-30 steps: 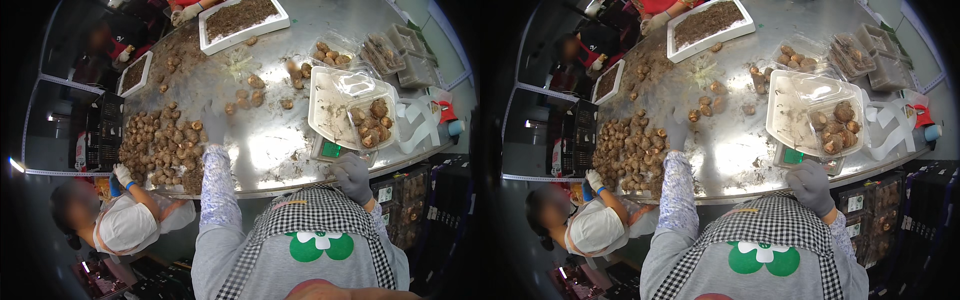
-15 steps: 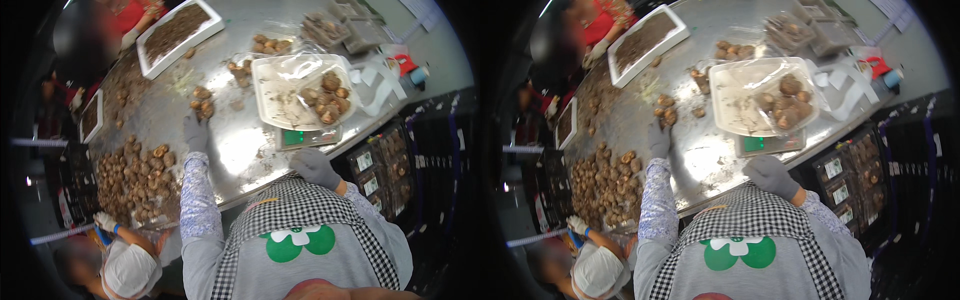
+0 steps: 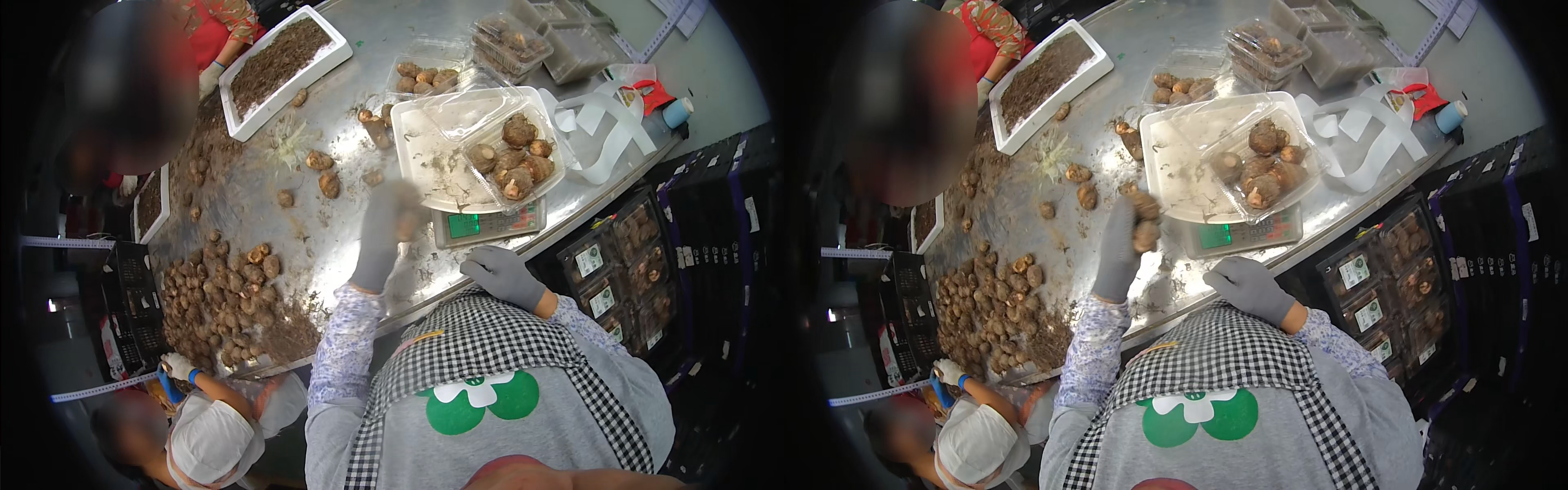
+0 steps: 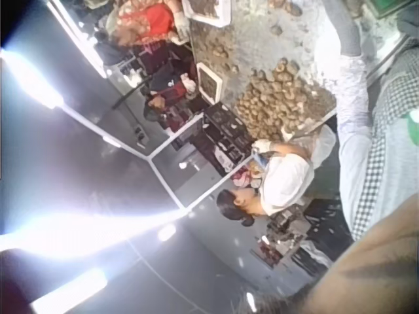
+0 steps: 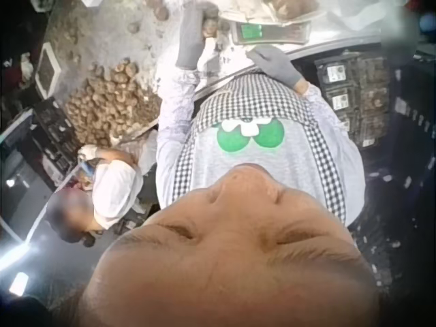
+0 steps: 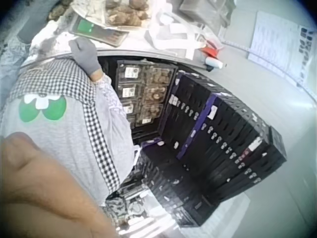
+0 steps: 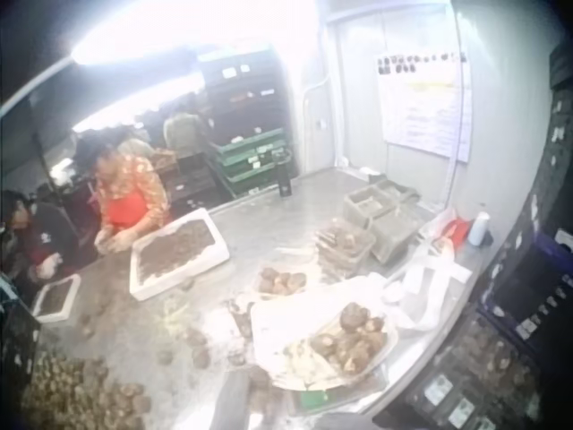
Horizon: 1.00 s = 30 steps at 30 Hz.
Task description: The person picks up root vegetables from a large pile on a metal table, peels off dirt and debris by hand, and places them into a plastic container on a digital scale. The person repeats this process, occasionally moving the container aside and starting a new batch.
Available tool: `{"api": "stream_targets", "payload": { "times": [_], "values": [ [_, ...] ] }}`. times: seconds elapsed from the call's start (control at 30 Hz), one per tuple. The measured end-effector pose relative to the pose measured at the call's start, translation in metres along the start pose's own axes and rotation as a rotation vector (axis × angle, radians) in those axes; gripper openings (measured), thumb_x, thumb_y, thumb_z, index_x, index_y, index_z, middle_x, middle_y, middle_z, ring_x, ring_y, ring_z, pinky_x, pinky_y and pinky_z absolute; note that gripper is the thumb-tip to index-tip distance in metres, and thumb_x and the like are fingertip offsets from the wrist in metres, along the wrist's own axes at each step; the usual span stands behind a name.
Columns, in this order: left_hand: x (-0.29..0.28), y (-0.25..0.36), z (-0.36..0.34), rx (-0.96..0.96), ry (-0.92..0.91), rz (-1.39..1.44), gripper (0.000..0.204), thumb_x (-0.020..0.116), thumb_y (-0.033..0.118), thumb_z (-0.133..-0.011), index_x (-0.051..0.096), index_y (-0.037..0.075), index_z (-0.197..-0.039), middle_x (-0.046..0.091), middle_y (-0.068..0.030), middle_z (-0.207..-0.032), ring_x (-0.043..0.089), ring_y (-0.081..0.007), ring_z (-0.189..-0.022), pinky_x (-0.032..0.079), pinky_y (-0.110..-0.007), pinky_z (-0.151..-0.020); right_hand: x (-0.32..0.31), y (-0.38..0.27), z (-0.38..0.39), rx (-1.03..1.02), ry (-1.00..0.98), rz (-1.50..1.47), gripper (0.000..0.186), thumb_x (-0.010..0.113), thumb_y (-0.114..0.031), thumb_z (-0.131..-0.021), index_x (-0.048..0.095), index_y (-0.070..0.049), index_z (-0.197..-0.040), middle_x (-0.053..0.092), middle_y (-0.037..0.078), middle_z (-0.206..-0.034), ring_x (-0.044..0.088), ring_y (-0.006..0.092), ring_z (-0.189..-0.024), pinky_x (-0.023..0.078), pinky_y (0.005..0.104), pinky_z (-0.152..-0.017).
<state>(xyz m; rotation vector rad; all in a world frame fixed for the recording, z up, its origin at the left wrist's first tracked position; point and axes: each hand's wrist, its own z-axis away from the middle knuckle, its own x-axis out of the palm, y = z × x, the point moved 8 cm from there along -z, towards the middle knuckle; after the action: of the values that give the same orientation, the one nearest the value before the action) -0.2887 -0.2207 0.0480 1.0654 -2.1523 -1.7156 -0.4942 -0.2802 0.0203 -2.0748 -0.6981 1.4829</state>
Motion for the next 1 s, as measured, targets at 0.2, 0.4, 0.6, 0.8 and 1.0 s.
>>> {"api": "stream_targets", "payload": {
  "times": [0.2,0.4,0.6,0.8,1.0],
  "values": [
    [0.095,0.086,-0.062,-0.038,0.002,-0.008,0.046,0.065,0.032,-0.088,0.054,0.004,-0.123,0.058,-0.0197,-0.114,0.059,-0.0283,-0.097,0.049,-0.041,-0.083,0.015,0.007,0.000,0.113,-0.113,-0.189,0.018,0.056,-0.020,-0.091,0.066,-0.005,-0.096,0.059,0.013,-0.082,0.060,0.0311,-0.080,0.049,0.0416,-0.071],
    [0.081,0.087,-0.079,0.235,0.258,-0.395,0.027,0.065,0.019,-0.088,0.065,0.006,-0.112,0.059,-0.0130,-0.116,0.057,-0.0277,-0.105,0.046,-0.038,-0.093,-0.011,0.005,0.015,-0.072,-0.008,0.075,0.016,0.059,-0.016,-0.086,0.066,-0.007,-0.098,0.062,0.009,-0.085,0.062,0.0269,-0.080,0.052,0.0382,-0.070],
    [-0.007,0.025,-0.032,-0.142,0.454,-0.136,0.024,0.055,0.015,-0.096,0.062,-0.001,-0.113,0.061,-0.0101,-0.109,0.058,-0.0164,-0.096,0.047,-0.030,-0.084,-0.030,0.015,0.030,-0.060,0.024,0.127,0.016,0.061,-0.012,-0.083,0.065,-0.005,-0.097,0.063,0.008,-0.088,0.063,0.0257,-0.079,0.052,0.0356,-0.065],
    [-0.036,-0.049,0.064,-0.496,0.433,-0.018,0.026,0.056,0.019,-0.098,0.063,-0.001,-0.113,0.065,-0.0078,-0.100,0.057,-0.0127,-0.089,0.047,-0.027,-0.080,-0.073,0.058,0.065,0.174,0.144,0.177,0.013,0.060,-0.008,-0.083,0.067,-0.003,-0.094,0.062,0.011,-0.079,0.062,0.0268,-0.074,0.051,0.0350,-0.066],
    [-0.056,-0.064,0.120,-0.604,0.585,0.127,0.024,0.055,0.017,-0.100,0.063,-0.002,-0.111,0.064,-0.0072,-0.095,0.058,-0.0118,-0.082,0.051,-0.026,-0.075,-0.161,0.137,0.108,0.789,0.845,-0.355,0.020,0.052,-0.014,-0.097,0.066,0.000,-0.095,0.064,0.006,-0.085,0.058,0.0131,-0.073,0.049,0.0266,-0.066]
  ]
}}
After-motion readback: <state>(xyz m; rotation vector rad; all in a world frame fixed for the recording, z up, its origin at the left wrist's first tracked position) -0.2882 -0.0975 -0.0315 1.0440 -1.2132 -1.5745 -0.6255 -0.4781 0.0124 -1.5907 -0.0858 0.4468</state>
